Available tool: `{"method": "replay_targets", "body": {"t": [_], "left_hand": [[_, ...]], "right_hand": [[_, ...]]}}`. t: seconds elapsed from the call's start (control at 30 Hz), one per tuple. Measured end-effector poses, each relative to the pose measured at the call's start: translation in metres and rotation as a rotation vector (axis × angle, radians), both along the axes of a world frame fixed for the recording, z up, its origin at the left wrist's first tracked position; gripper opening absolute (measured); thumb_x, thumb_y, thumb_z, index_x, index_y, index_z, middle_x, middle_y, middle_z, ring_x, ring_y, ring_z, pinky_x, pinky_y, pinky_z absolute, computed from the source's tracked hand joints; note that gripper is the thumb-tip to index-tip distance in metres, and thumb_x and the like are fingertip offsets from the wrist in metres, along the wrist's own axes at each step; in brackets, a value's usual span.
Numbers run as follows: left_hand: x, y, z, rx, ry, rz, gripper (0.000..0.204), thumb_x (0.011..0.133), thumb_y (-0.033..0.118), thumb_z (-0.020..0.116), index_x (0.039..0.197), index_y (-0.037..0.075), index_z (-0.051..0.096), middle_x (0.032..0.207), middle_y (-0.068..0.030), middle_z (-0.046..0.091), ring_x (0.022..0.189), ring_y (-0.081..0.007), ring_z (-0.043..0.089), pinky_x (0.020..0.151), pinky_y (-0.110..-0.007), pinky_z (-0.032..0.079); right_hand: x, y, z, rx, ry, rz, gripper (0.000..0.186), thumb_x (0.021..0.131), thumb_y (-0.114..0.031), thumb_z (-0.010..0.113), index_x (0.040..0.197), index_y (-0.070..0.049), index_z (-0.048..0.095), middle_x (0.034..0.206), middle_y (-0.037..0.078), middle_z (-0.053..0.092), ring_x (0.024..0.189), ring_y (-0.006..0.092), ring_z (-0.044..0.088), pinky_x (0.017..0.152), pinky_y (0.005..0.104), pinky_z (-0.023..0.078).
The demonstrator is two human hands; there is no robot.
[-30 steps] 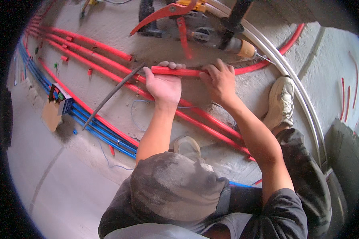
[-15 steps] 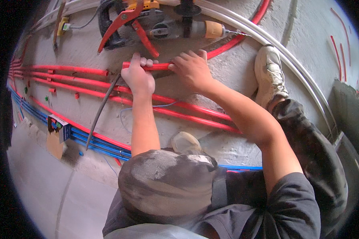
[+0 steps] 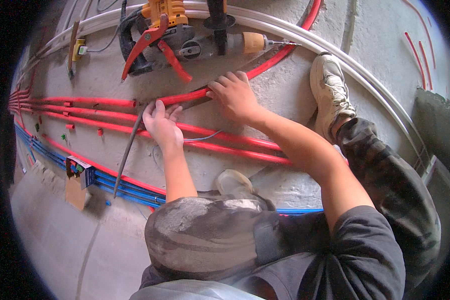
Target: The person is installing red electrical conduits on a concrete floor. They are bending the conduits by hand and arranging them in parallel lines alongside existing blue conduits. A power tool is visible nearby but not used in the clip.
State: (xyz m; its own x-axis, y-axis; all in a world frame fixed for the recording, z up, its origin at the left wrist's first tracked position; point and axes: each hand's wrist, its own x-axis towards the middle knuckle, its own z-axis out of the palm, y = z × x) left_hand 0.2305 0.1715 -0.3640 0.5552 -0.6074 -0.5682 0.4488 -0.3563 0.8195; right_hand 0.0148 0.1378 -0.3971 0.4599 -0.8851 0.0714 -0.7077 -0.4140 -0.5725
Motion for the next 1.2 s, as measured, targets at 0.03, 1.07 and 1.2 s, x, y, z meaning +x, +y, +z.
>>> {"method": "replay_targets", "body": {"t": [0.03,1.07,1.2], "left_hand": [[-0.003,-0.006,0.004,-0.026,-0.128,0.063,0.035,0.106,0.005,0.063,0.137,-0.005,0.05,0.123,-0.0164,0.064,0.088,-0.0233,0.069,0.073,-0.037,0.068],[0.015,-0.021,-0.063,0.114,-0.874,-0.194,0.016,0.078,0.005,0.063,0.085,-0.009,0.068,0.088,-0.0349,0.07,0.091,-0.0524,0.069,0.087,-0.057,0.054],[0.014,-0.02,-0.018,0.181,-0.662,-0.39,0.016,0.079,0.005,0.058,0.081,-0.01,0.065,0.082,-0.0323,0.069,0.085,-0.0474,0.072,0.08,-0.058,0.052]], "right_hand": [[0.0,-0.001,0.001,0.03,-0.003,0.008,0.025,0.101,-0.03,0.067,0.115,-0.01,0.071,0.105,0.009,0.069,0.107,0.0306,0.062,0.1,0.0474,0.042],[-0.058,-0.104,0.318,0.043,1.036,0.647,0.03,0.094,-0.021,0.074,0.119,-0.005,0.073,0.119,0.013,0.069,0.116,0.0323,0.066,0.104,0.0475,0.052],[-0.145,-0.092,0.359,0.165,1.206,0.547,0.039,0.097,-0.027,0.076,0.127,-0.003,0.07,0.12,0.017,0.071,0.117,0.0342,0.068,0.104,0.048,0.053]]}}
